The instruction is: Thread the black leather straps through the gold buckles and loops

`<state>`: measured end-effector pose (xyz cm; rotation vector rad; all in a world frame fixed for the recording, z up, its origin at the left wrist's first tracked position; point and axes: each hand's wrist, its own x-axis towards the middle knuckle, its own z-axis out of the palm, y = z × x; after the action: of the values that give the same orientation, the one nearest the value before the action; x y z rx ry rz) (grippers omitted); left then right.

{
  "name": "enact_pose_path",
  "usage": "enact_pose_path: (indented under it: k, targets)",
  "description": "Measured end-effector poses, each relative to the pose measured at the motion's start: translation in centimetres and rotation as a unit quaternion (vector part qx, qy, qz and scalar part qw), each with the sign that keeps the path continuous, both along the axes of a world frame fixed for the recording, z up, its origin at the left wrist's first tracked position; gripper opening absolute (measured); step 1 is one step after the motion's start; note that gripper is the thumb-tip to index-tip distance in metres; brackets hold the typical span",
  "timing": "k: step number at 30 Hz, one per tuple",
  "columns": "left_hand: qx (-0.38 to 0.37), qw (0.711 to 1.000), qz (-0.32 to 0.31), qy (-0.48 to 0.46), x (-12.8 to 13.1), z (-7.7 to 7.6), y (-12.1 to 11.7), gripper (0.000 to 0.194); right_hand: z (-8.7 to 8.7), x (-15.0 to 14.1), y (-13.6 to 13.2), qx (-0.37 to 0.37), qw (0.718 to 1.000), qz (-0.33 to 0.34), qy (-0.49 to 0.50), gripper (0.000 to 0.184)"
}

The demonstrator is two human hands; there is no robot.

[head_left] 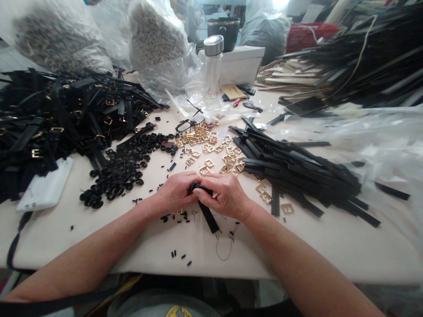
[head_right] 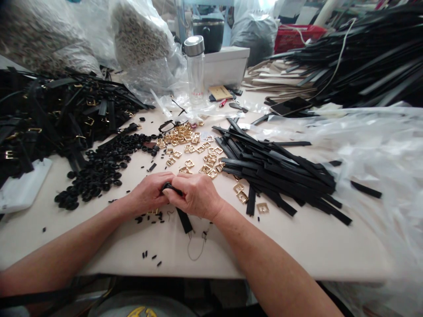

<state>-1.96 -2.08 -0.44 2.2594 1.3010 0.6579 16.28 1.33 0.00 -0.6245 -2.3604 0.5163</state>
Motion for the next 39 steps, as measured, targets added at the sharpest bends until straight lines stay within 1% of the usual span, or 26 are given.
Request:
enact_pose_path:
  k: [6,14,23,31,36,39]
  targets:
    - [-0.004,1.0,0.004,0.001,0.12,0.23,-0.04,0.007,0.0,0.01,-0.03,-0.001,1.0,-0.003,-0.001,0.033]
    - [0.009,1.0,-0.003,-0.006,-0.01,-0.04,-0.05,0.006,-0.06,0.05,-0.02,0.0,1.0,-0.003,0.003,0.034]
    - [-0.001,1.0,0.005,0.0,0.12,0.07,-0.05,0.007,-0.12,0.01,-0.04,0.007,1.0,-0.001,0.003,0.034]
    - [0.009,1.0,-0.006,-0.014,0.07,0.23,-0.09,0.008,-0.04,0.0,-0.03,0.01,1.0,-0.004,0.011,0.036]
    - [0.014,1.0,-0.007,-0.022,0.2,0.52,-0.14,0.012,0.09,-0.05,0.03,-0.008,0.999,0.0,0.054,0.031]
    - [-0.015,0.997,0.027,-0.072,0.07,0.56,-0.2,0.014,0.22,0.01,0.08,-0.034,0.995,-0.009,0.093,0.029]
